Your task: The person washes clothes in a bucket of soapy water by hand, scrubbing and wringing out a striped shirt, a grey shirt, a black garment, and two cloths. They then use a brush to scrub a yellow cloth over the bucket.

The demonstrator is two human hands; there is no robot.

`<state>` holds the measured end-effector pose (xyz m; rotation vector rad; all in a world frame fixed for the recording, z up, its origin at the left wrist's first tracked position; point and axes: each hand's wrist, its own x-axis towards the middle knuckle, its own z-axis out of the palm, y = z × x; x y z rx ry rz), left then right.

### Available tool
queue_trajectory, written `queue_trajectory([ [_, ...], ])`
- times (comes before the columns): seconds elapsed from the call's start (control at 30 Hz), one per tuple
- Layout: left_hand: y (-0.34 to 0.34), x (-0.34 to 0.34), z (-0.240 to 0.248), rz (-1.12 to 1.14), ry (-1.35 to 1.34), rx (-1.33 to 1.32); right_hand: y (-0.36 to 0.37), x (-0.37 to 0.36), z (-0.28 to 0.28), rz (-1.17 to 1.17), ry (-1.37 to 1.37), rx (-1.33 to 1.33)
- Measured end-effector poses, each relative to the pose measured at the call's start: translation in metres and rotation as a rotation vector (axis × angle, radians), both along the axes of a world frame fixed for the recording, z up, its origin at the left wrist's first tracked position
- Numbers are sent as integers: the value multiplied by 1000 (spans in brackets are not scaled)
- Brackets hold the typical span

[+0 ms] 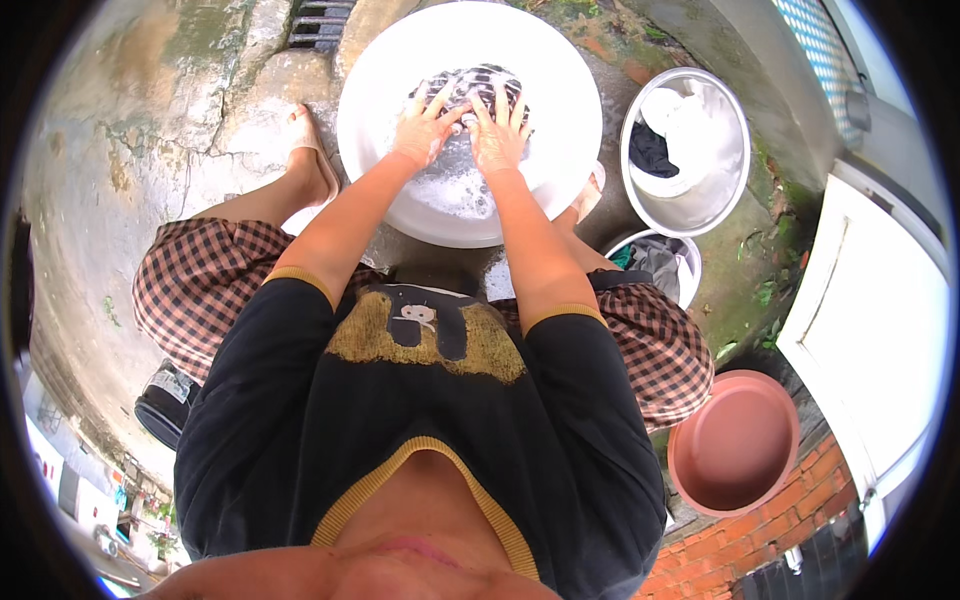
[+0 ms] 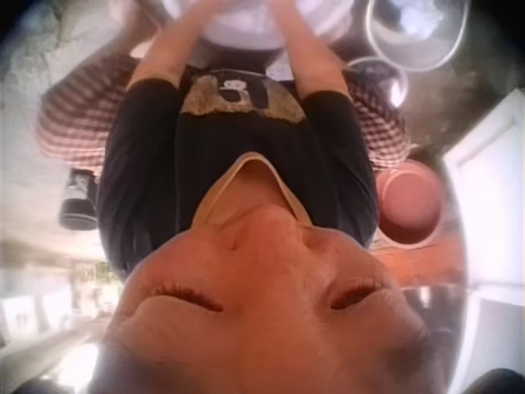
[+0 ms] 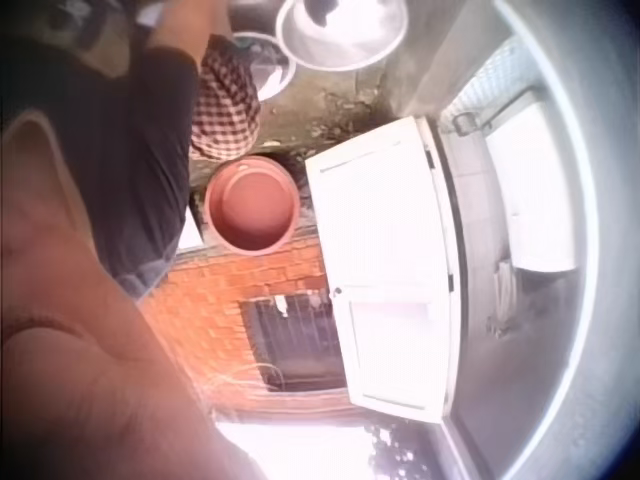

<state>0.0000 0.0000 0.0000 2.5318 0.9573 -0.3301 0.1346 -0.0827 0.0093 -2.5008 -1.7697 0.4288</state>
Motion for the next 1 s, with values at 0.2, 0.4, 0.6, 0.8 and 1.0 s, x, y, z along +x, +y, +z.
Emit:
queue_trajectory([
  [0.2,12,-3,-101,165,213,-633,7,12,-65,-96,247,-361],
  [0.4,35,1,-85,82,386,-711,13,25,-106,50,224,-709],
  [0.6,39,32,-20,-117,334,-417,17,54,-79,-22,311,-433],
  [0.8,29,-22,17,35,60,-45,23,48,20,-289,411,-22],
  [1.0,23,-23,77,82,242,-4,2,56,61,-539,850,284],
])
